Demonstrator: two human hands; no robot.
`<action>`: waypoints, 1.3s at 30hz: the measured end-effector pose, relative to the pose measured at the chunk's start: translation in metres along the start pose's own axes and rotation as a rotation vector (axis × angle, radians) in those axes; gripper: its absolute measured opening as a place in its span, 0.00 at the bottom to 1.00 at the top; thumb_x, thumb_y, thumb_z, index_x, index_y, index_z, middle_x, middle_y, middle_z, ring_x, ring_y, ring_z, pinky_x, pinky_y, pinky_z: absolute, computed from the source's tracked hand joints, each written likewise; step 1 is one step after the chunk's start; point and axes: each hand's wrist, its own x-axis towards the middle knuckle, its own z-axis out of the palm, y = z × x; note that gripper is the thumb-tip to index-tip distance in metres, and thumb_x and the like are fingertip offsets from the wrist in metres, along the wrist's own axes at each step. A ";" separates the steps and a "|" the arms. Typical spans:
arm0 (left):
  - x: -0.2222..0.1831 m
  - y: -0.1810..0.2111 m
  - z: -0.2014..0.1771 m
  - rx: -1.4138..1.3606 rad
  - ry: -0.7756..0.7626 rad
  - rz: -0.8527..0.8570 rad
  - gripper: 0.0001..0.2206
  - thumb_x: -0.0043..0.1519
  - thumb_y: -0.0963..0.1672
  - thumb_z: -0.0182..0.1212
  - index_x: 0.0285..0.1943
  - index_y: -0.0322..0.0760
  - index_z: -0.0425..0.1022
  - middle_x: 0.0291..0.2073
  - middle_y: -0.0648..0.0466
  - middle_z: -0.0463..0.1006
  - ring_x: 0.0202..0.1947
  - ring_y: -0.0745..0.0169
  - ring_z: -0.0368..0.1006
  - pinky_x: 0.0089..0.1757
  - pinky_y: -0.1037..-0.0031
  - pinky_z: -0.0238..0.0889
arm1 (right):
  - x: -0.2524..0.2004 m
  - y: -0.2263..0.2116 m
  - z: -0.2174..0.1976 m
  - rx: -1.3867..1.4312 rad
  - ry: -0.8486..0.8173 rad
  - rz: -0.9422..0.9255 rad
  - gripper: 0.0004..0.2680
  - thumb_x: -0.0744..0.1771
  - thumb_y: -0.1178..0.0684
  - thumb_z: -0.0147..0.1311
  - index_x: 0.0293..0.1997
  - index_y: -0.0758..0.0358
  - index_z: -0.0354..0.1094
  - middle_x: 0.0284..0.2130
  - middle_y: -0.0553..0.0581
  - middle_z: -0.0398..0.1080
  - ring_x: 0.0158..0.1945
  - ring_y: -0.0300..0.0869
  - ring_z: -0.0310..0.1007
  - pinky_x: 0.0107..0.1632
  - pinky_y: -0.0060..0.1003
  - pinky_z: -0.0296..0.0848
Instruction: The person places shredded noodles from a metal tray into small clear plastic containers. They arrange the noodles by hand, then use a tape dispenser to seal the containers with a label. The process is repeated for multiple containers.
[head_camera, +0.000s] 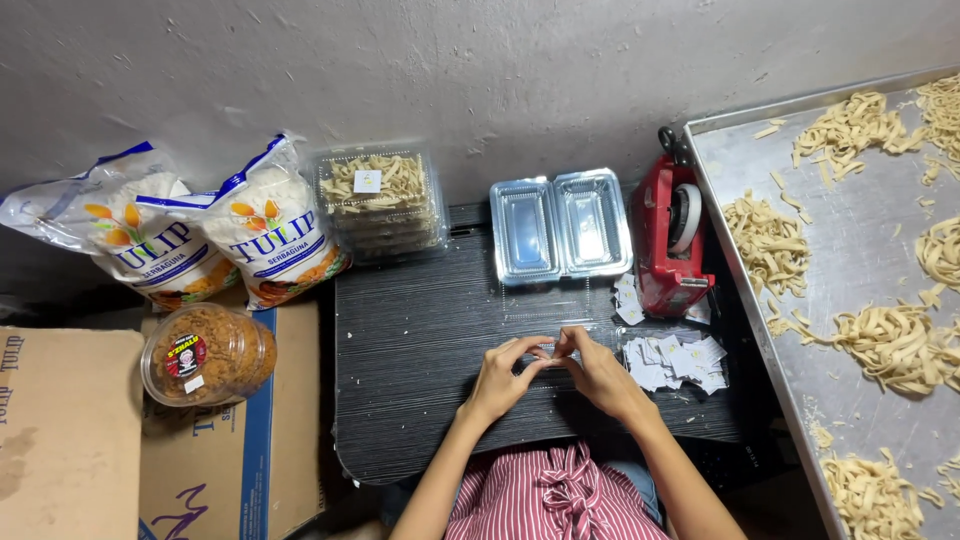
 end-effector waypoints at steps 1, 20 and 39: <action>0.000 0.000 0.001 0.000 0.000 0.001 0.11 0.53 0.40 0.59 0.45 0.41 0.72 0.26 0.55 0.77 0.32 0.57 0.73 0.38 0.70 0.66 | 0.000 0.001 0.000 0.000 0.001 0.000 0.11 0.61 0.62 0.50 0.41 0.55 0.53 0.27 0.50 0.71 0.35 0.44 0.73 0.41 0.39 0.69; 0.004 0.008 0.006 -0.014 0.185 0.084 0.17 0.52 0.41 0.61 0.51 0.36 0.70 0.27 0.56 0.79 0.35 0.60 0.74 0.40 0.71 0.66 | -0.003 -0.015 -0.014 0.182 0.317 -0.073 0.02 0.58 0.57 0.58 0.28 0.54 0.72 0.22 0.49 0.72 0.27 0.41 0.73 0.34 0.34 0.71; 0.000 -0.007 0.013 0.061 0.115 0.109 0.11 0.55 0.40 0.57 0.47 0.34 0.70 0.26 0.55 0.76 0.35 0.57 0.71 0.40 0.69 0.65 | 0.000 -0.015 -0.011 0.224 0.290 -0.097 0.00 0.59 0.59 0.56 0.26 0.59 0.70 0.21 0.51 0.71 0.26 0.43 0.72 0.34 0.35 0.70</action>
